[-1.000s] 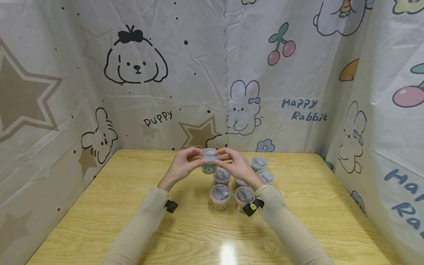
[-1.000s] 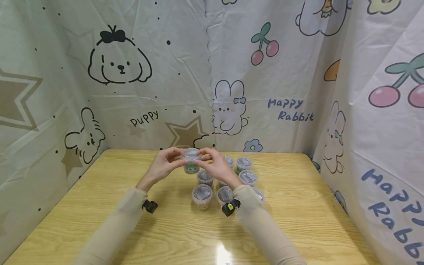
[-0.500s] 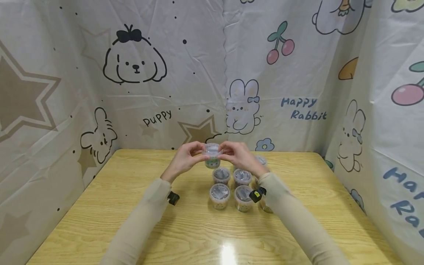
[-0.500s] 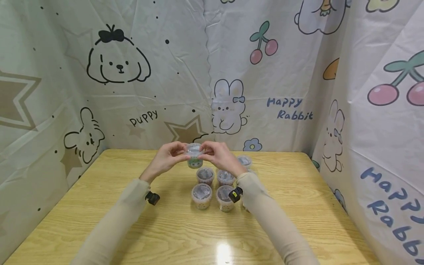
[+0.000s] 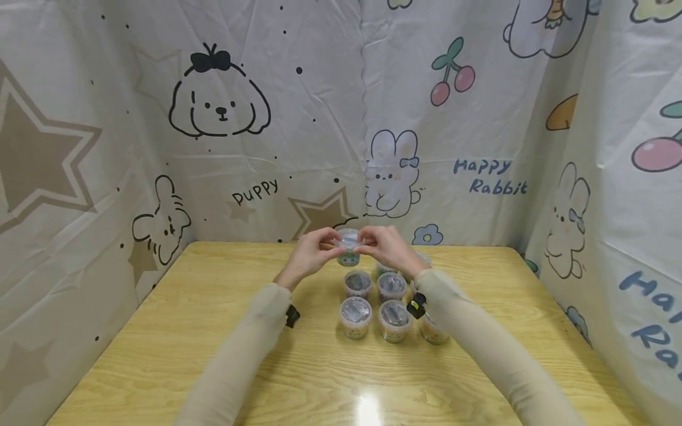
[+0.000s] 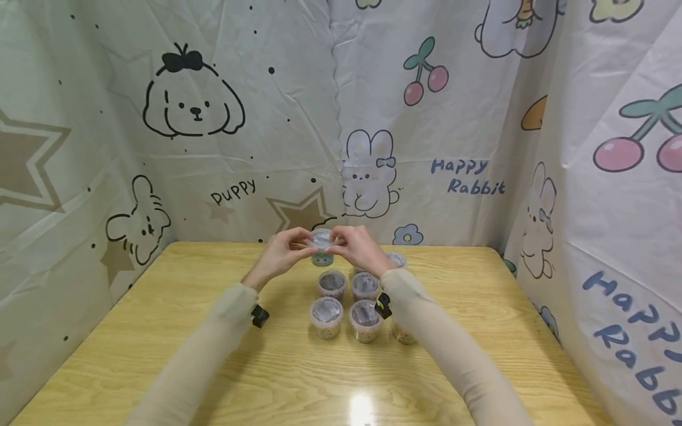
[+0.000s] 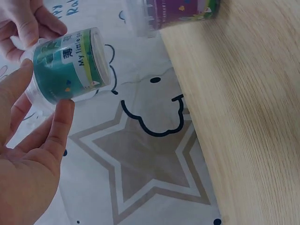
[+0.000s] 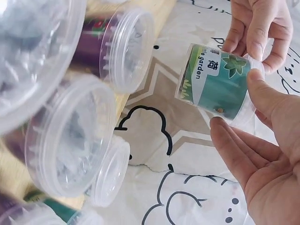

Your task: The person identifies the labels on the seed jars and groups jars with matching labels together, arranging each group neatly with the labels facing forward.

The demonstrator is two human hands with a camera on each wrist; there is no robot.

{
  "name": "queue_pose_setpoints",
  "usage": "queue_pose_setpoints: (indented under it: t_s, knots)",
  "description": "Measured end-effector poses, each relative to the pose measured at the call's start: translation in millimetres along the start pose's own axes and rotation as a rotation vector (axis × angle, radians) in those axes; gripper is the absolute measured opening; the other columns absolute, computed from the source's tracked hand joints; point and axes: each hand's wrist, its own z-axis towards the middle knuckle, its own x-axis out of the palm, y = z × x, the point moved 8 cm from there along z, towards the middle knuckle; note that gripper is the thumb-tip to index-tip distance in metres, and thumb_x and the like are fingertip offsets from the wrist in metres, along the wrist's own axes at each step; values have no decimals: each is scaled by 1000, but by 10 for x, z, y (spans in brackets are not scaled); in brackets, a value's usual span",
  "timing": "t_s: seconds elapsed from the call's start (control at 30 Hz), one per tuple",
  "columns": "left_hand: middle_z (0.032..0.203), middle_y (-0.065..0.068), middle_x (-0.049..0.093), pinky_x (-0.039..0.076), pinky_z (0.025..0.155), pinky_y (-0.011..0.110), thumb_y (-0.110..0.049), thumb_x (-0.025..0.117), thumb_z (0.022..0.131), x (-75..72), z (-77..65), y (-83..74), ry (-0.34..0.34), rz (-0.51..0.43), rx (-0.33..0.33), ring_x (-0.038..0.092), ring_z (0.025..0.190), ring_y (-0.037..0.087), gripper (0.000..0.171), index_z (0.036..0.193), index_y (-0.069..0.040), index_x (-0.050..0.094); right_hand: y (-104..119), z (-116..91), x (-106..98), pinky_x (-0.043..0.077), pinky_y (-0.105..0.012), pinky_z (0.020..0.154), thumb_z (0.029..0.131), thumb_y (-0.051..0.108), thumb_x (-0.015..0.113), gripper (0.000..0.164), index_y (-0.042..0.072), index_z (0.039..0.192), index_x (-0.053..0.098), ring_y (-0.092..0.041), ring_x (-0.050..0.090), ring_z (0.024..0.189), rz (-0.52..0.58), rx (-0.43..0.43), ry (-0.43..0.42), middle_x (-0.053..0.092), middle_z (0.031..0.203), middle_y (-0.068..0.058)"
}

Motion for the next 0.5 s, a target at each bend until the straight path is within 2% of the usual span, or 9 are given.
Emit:
queue_pose_setpoints:
  t_s: [0.23,0.37,0.5]
  knots:
    - [109,12,70,59,84,36,-18,74,89,105,61,-1,4,65,33,70,100,28,18,101,-10,65,-70,78,48,44,-23,52,88,22,74,15,11,89,65,-9,52,57,-82,-27,55,69,76,-4]
    - [113,13,69,59,85,38,-17,75,88,181,96,50,10,73,8,70,103,31,17,99,-10,64,-114,116,66,43,-25,55,88,27,75,17,14,87,65,-11,52,60,-192,-2,103,68,78,-2]
    - [115,14,69,59,85,38,-16,75,87,269,118,128,8,94,-12,69,105,33,16,99,-10,65,-165,141,105,45,-27,57,87,37,74,21,18,92,68,-11,56,65,-335,27,165,69,86,2]
